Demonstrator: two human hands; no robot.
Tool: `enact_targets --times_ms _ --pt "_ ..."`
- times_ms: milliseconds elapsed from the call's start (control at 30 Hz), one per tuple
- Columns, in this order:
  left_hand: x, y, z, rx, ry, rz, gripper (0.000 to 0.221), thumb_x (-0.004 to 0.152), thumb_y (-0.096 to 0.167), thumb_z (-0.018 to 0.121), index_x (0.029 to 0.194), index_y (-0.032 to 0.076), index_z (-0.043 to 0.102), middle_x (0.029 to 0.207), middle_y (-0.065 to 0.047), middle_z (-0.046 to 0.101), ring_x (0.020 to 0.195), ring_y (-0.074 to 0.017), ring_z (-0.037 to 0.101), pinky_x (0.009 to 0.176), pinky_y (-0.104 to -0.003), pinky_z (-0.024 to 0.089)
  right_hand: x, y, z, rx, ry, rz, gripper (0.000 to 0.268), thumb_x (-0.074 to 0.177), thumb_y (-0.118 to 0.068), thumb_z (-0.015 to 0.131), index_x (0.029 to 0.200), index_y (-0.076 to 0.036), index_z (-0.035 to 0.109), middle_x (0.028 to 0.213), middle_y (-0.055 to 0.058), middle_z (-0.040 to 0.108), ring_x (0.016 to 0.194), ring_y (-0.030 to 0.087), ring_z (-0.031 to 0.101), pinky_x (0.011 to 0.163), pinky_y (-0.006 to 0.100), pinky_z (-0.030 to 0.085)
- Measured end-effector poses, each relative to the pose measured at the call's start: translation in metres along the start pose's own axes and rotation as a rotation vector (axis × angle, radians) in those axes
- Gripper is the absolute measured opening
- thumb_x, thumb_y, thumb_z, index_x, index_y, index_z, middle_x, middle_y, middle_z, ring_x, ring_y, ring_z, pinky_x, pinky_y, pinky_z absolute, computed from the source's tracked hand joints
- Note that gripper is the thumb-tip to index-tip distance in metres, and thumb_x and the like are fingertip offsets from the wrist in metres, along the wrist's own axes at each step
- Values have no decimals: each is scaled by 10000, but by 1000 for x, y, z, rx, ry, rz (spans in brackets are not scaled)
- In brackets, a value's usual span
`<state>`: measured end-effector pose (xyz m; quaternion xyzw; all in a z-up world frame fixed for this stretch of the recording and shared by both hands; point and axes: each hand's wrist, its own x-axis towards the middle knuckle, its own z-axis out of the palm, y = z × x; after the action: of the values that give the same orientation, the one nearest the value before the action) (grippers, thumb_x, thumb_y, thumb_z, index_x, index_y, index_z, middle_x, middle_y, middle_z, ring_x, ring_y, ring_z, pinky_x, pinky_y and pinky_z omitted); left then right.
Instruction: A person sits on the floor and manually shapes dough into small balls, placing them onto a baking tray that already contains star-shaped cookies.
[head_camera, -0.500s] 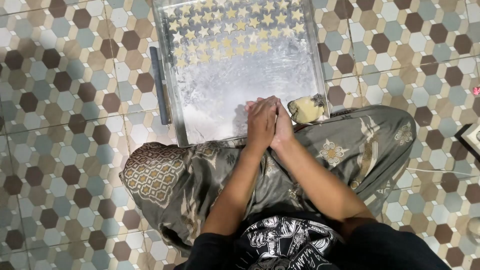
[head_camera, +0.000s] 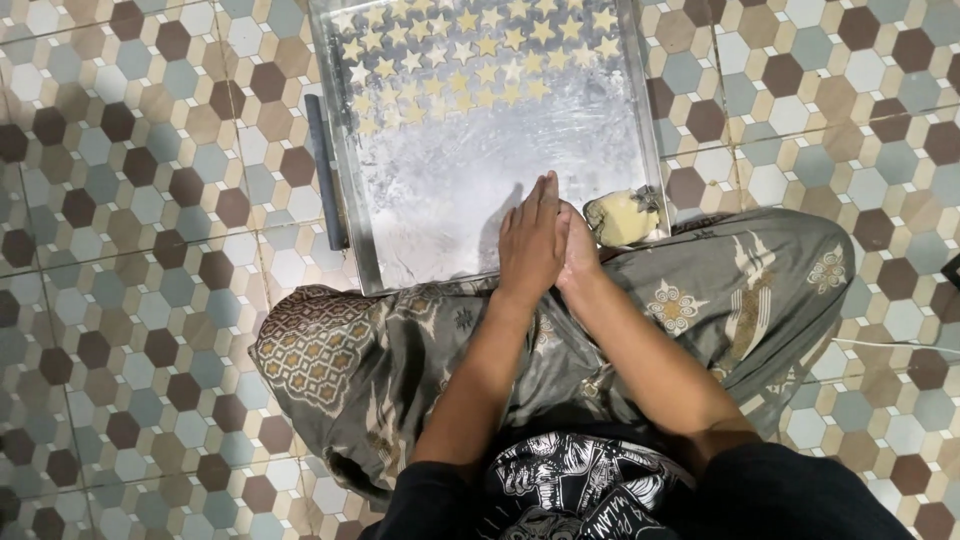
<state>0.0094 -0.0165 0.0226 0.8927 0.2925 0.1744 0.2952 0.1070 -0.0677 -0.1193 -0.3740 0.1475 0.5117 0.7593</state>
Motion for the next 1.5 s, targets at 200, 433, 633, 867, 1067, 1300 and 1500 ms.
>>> enact_targets --times_ms 200,433,633,867,1067,1300,1500 --pt "4 -3 -5 -412 -67 -87 589 1115 426 335 1622 129 304 1472 -259 530 1342 -470 519 1120 -584 383 -17 -9 28 -43 -10 -47 146 940 -165 594 807 -139 649 749 -34 675 785 127 630 808 272 488" --pt "13 -48 -41 -579 391 -635 387 1043 347 511 1373 190 638 1199 -55 727 1095 -231 712 1012 -393 536 -29 -72 53 158 58 37 413 911 -392 669 561 -212 542 542 -24 477 460 112 444 408 239 286" --pt "8 -109 -32 208 -19 -391 164 976 283 625 1035 268 778 804 60 672 763 -170 726 677 -335 595 -26 -86 58 228 45 20 405 898 -457 689 608 -191 595 590 17 554 508 157 514 445 263 327" --pt "21 -123 16 471 -195 -141 137 872 200 744 1009 194 756 795 -26 675 761 -230 718 685 -405 605 -31 -110 49 223 109 -17 375 917 -439 661 658 -174 607 638 40 622 539 187 577 457 282 399" --pt "22 -93 44 385 -206 184 65 876 176 693 890 198 753 772 -35 672 733 -265 706 648 -404 566 -50 -134 34 196 198 -32 350 933 -409 621 659 -193 590 638 26 631 544 175 584 466 278 416" --pt "26 -83 49 495 -170 374 120 859 90 679 832 177 756 742 -29 656 671 -230 669 609 -372 506 -77 -142 30 229 219 -31 335 924 -346 597 639 -169 604 620 60 641 532 206 605 459 289 428" --pt "29 -81 60 506 -181 375 94 851 97 706 836 179 750 751 -26 663 683 -224 680 607 -365 494 -82 -142 27 247 204 -51 354 930 -349 592 628 -166 613 614 65 631 535 216 613 464 290 431"
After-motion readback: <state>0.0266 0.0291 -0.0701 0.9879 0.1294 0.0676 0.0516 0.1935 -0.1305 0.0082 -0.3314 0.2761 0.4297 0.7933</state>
